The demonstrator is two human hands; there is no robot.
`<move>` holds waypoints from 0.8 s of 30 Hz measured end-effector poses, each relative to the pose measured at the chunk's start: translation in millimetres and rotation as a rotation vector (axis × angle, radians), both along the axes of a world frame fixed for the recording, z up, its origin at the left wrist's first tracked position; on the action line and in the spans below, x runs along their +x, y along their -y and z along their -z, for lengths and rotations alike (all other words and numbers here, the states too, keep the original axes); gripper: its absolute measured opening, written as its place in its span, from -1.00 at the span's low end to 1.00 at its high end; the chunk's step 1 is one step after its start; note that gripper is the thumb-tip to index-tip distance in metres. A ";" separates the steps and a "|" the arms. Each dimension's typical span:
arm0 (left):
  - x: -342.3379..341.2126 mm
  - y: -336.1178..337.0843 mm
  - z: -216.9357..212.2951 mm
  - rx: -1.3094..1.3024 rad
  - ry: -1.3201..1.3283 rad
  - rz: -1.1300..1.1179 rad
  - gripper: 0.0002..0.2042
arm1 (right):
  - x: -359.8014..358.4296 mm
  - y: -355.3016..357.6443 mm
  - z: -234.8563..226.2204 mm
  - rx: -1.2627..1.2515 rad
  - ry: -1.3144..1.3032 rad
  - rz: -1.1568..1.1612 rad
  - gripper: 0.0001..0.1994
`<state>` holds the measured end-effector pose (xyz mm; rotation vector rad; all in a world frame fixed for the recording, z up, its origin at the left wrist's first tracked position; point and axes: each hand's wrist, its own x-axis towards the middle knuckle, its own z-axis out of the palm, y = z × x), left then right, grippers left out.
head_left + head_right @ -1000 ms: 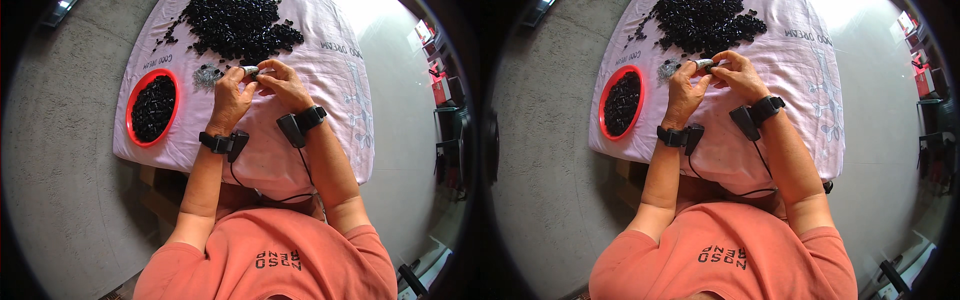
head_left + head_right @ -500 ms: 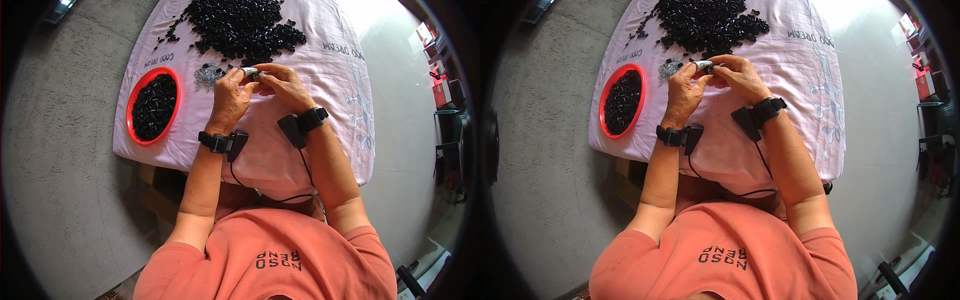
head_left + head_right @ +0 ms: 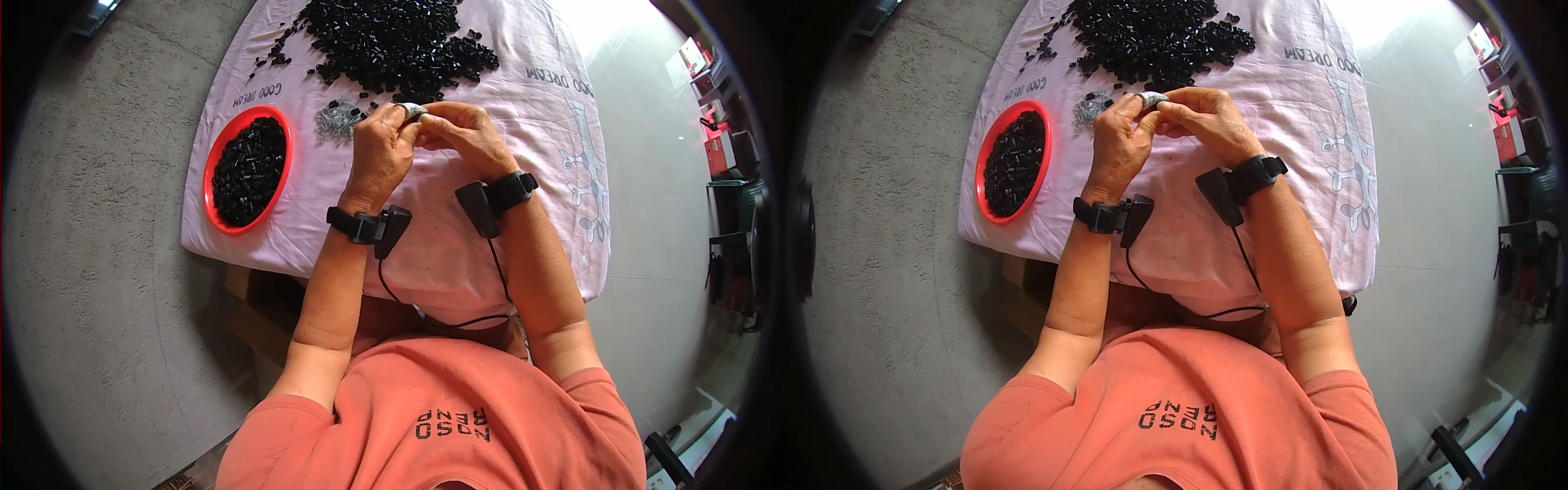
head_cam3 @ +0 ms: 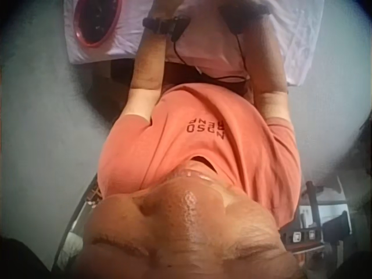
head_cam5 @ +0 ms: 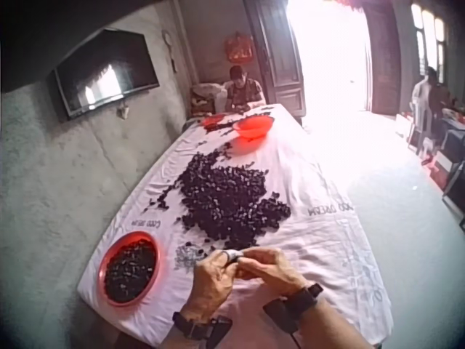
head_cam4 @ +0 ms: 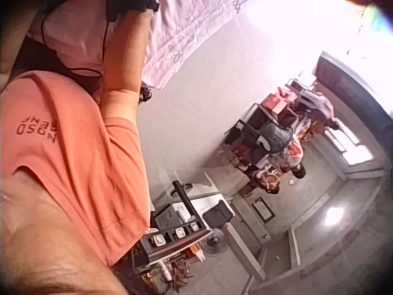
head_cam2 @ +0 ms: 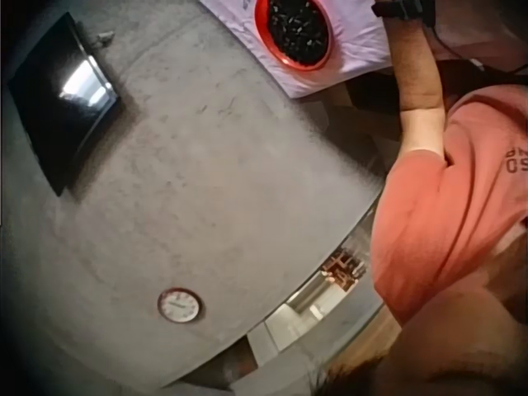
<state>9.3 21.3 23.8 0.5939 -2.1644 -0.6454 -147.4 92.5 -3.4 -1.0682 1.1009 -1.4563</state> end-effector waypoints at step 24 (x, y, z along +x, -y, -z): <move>56.6 26.6 21.5 0.061 -0.066 -0.418 -0.88 | -9.1 4.0 24.5 -0.068 -0.556 0.462 -0.90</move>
